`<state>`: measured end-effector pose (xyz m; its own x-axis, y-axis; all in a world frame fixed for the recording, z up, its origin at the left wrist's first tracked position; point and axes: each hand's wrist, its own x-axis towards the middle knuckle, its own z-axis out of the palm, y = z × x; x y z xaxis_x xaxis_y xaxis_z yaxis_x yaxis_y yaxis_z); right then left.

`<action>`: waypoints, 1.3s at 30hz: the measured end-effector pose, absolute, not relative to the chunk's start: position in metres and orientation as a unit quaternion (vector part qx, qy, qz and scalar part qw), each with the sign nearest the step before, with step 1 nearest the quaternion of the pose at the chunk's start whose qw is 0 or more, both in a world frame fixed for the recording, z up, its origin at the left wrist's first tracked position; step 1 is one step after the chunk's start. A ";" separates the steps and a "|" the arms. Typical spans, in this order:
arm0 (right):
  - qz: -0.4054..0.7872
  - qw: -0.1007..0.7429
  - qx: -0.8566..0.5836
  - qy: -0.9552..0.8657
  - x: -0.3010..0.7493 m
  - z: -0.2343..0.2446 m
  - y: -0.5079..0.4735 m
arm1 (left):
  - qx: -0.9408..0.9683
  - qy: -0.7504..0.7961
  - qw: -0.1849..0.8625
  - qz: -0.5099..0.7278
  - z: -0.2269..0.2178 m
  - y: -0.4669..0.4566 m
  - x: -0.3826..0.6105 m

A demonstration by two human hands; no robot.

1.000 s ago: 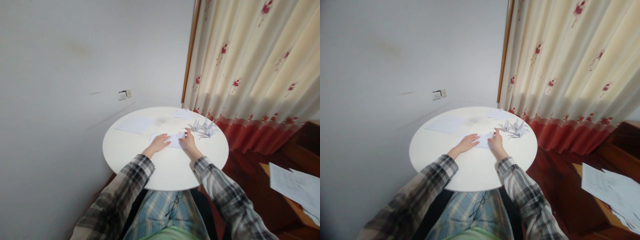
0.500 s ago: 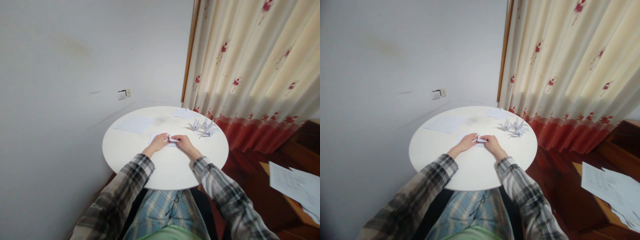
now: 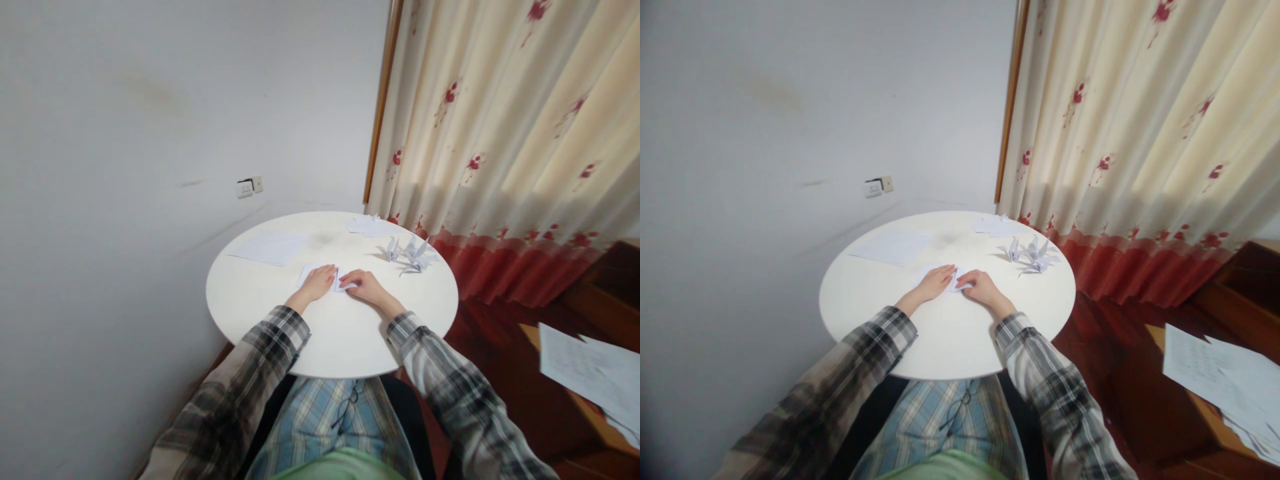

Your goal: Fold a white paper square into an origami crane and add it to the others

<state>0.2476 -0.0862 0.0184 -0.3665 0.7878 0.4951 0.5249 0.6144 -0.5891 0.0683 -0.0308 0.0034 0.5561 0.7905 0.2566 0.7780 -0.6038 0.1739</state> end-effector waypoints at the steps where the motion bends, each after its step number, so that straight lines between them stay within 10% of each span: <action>1: 0.168 0.394 -0.402 -0.809 0.248 0.018 -0.085 | 0.882 0.445 0.020 0.154 0.003 -0.031 0.068; 39: 0.156 0.390 -0.411 -0.809 0.250 0.011 -0.077 | 0.886 0.419 0.044 0.193 0.012 -0.041 0.072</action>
<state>0.2503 -0.0768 0.0105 -0.3585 0.7865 0.5028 0.5434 0.6138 -0.5727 0.0716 -0.0407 0.0123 0.5750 0.7588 0.3060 0.7251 -0.6459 0.2390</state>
